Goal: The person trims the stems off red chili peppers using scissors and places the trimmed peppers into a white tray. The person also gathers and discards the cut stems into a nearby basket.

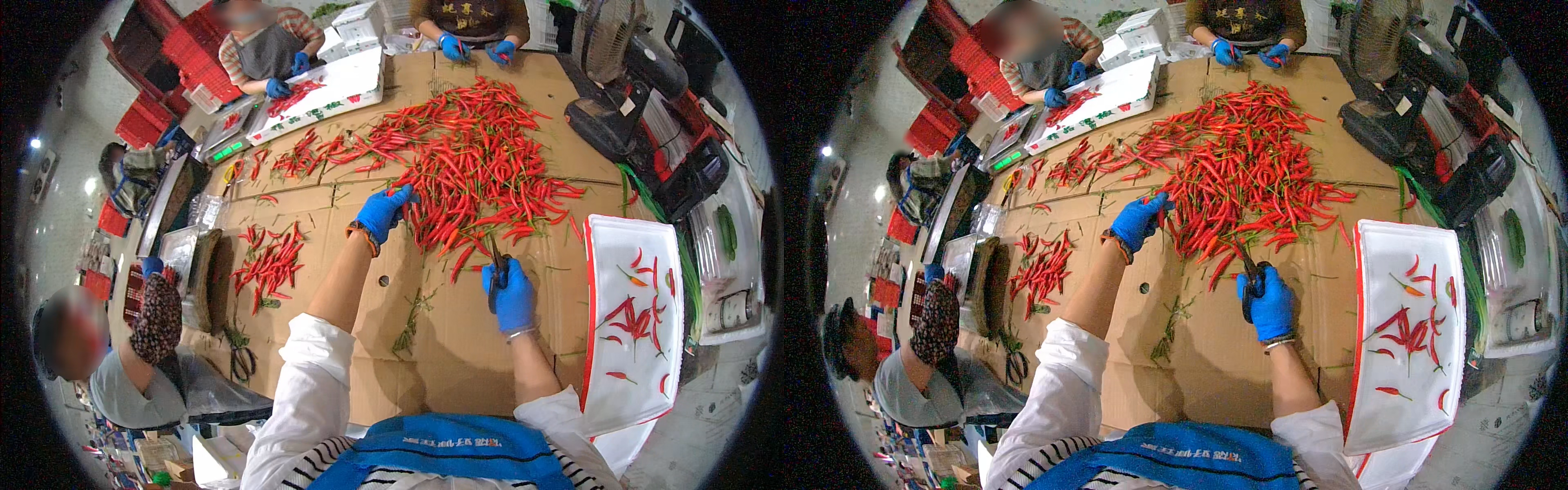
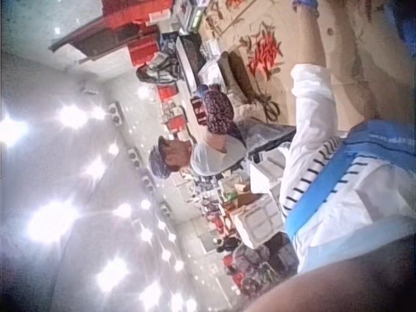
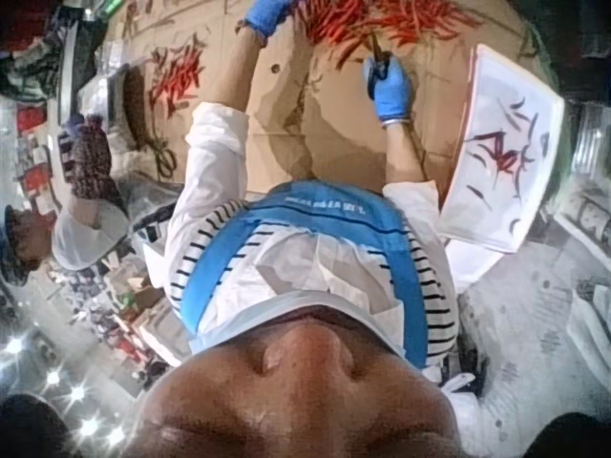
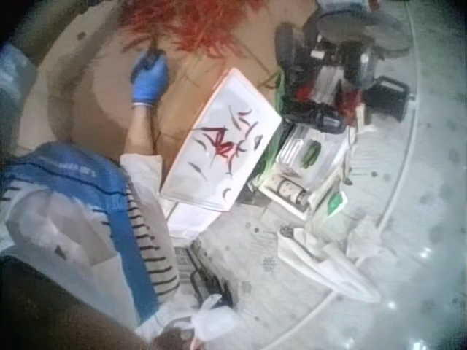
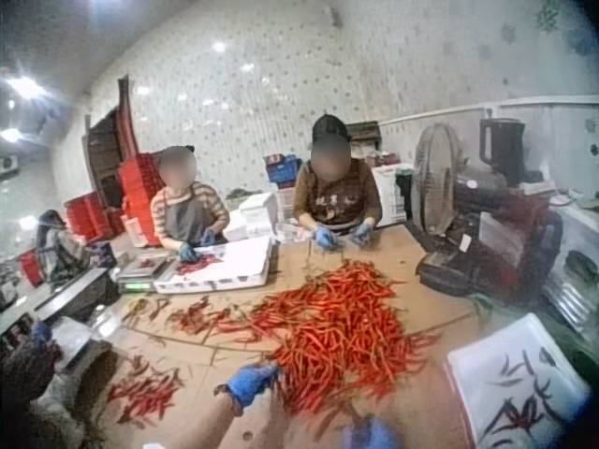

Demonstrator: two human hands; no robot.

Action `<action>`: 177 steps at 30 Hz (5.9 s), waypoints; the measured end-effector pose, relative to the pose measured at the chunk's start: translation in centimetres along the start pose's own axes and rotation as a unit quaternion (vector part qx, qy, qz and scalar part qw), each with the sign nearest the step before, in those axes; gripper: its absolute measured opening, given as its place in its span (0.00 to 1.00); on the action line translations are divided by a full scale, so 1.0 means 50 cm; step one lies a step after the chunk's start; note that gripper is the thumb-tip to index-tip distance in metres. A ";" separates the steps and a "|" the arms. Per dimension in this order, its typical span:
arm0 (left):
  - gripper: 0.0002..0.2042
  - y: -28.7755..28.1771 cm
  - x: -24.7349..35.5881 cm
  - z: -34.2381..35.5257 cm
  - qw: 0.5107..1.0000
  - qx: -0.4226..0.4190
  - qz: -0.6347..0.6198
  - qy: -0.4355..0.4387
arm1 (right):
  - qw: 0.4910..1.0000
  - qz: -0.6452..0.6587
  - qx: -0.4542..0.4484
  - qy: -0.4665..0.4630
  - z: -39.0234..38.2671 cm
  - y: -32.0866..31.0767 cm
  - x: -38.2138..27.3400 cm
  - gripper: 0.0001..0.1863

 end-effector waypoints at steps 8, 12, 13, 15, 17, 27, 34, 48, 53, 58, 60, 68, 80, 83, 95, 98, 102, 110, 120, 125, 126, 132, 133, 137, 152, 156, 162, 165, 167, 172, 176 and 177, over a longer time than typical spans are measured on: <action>0.19 0.098 0.022 -0.021 0.954 -0.088 -0.284 0.038 | 0.995 -0.096 0.006 -0.032 -0.001 -0.001 -0.029 0.15; 0.15 0.141 0.004 -0.015 0.901 -0.105 -0.420 0.017 | 0.996 -0.086 -0.021 -0.001 0.009 0.000 -0.025 0.15; 0.14 0.157 -0.002 -0.018 0.893 -0.097 -0.439 0.005 | 0.997 -0.076 -0.010 -0.014 0.010 -0.002 -0.023 0.15; 0.13 0.183 -0.002 -0.026 0.885 -0.088 -0.458 0.010 | 0.997 -0.057 0.014 -0.039 0.012 -0.005 -0.025 0.16; 0.12 0.195 -0.008 -0.032 0.873 -0.077 -0.481 0.010 | 0.996 -0.043 0.025 -0.068 0.014 -0.003 -0.035 0.17; 0.13 0.238 -0.055 -0.034 0.871 -0.040 -0.489 0.001 | 0.997 -0.076 -0.010 -0.011 0.011 0.001 -0.025 0.16; 0.13 0.189 -0.029 -0.043 0.930 -0.055 -0.361 0.036 | 1.000 -0.013 0.023 0.012 0.002 0.002 0.017 0.15; 0.12 0.278 -0.094 -0.049 0.955 -0.160 -0.250 -0.012 | 0.996 0.081 -0.029 0.017 0.001 0.010 0.029 0.09; 0.12 0.296 -0.110 -0.083 0.974 -0.213 -0.072 0.002 | 0.995 0.100 0.006 -0.013 -0.002 -0.005 -0.014 0.04; 0.10 0.294 -0.086 -0.091 0.982 -0.165 -0.085 0.028 | 0.996 0.073 0.010 -0.053 0.003 0.013 0.015 0.11; 0.09 0.263 -0.062 -0.079 0.987 -0.102 -0.094 0.075 | 0.998 0.065 0.007 -0.025 0.004 0.007 0.019 0.13; 0.09 0.188 0.032 -0.153 0.976 0.023 0.118 0.182 | 0.998 -0.052 -0.002 -0.031 0.010 0.002 -0.025 0.17; 0.14 0.222 0.031 -0.183 0.867 0.051 0.359 0.342 | 0.997 -0.071 -0.043 -0.008 0.009 0.010 -0.014 0.17; 0.13 0.204 0.039 -0.189 0.861 0.065 0.359 0.353 | 0.997 -0.056 -0.051 0.019 0.008 0.013 -0.002 0.16; 0.22 -0.270 -0.013 -0.254 0.602 0.379 0.700 -0.058 | 0.999 -0.053 -0.002 0.003 0.005 0.003 -0.010 0.15; 0.27 -0.216 -0.014 -0.207 0.675 0.285 0.681 0.013 | 1.000 -0.026 -0.009 0.008 0.009 0.013 0.015 0.14; 0.16 0.005 0.000 -0.104 0.860 0.160 0.453 0.173 | 1.000 -0.022 -0.001 0.007 0.007 0.012 0.027 0.15; 0.13 0.118 -0.015 0.002 0.838 0.078 0.539 0.037 | 0.999 -0.043 0.001 0.007 0.005 0.006 0.005 0.16; 0.13 0.153 0.027 -0.124 0.988 -0.088 0.016 0.122 | 0.996 -0.092 -0.016 0.003 0.009 -0.001 -0.024 0.17; 0.14 0.193 0.026 -0.152 0.983 -0.150 0.014 0.108 | 0.994 -0.107 -0.031 -0.013 0.012 0.003 -0.026 0.19; 0.14 0.196 0.024 -0.154 0.981 -0.148 0.019 0.121 | 0.994 -0.105 -0.028 -0.019 0.011 0.004 -0.024 0.19; 0.13 0.210 -0.011 -0.150 0.980 -0.156 0.072 0.100 | 0.994 -0.106 -0.034 -0.002 0.012 0.001 -0.028 0.19; 0.13 0.207 -0.014 -0.150 0.981 -0.151 0.077 0.096 | 0.993 -0.108 -0.044 0.013 0.012 0.003 -0.028 0.18; 0.13 0.147 -0.026 -0.142 0.988 -0.074 0.095 0.099 | 0.996 -0.078 -0.031 0.011 0.006 0.005 -0.015 0.16; 0.11 0.050 -0.016 -0.064 0.854 0.168 0.467 0.154 | 0.997 -0.076 -0.011 0.001 0.011 0.007 0.012 0.16; 0.18 0.111 -0.007 -0.008 0.793 0.147 0.581 0.107 | 0.996 -0.081 -0.027 0.015 0.008 0.002 -0.010 0.16; 0.16 0.107 -0.010 0.038 0.798 0.113 0.591 0.021 | 0.999 -0.048 -0.005 0.002 0.006 -0.003 -0.022 0.16; 0.13 0.106 0.000 0.032 0.811 0.092 0.578 0.015 | 0.998 -0.069 -0.010 0.006 0.007 -0.003 -0.020 0.15; 0.12 0.107 0.002 0.024 0.806 0.102 0.582 0.044 | 0.997 -0.076 -0.016 0.006 0.008 -0.003 -0.021 0.15; 0.13 0.115 -0.004 0.037 0.796 0.087 0.599 0.002 | 0.996 -0.088 -0.019 -0.001 0.010 -0.006 -0.030 0.16; 0.16 0.080 0.008 0.029 0.865 0.091 0.494 -0.008 | 0.996 -0.089 -0.016 0.010 0.009 -0.003 -0.017 0.16; 0.16 0.070 0.007 0.027 0.928 0.075 0.366 0.015 | 0.995 -0.093 -0.017 0.011 0.009 -0.005 -0.020 0.16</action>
Point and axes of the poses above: each hand's wrist, its own z-axis towards the middle knuckle, its own y-axis out of the palm, x = y × z, the point moved 7 cm from there along z, towards the middle knuckle, and after that the axes turned 8 degrees about -x, right-handed, at the moved point
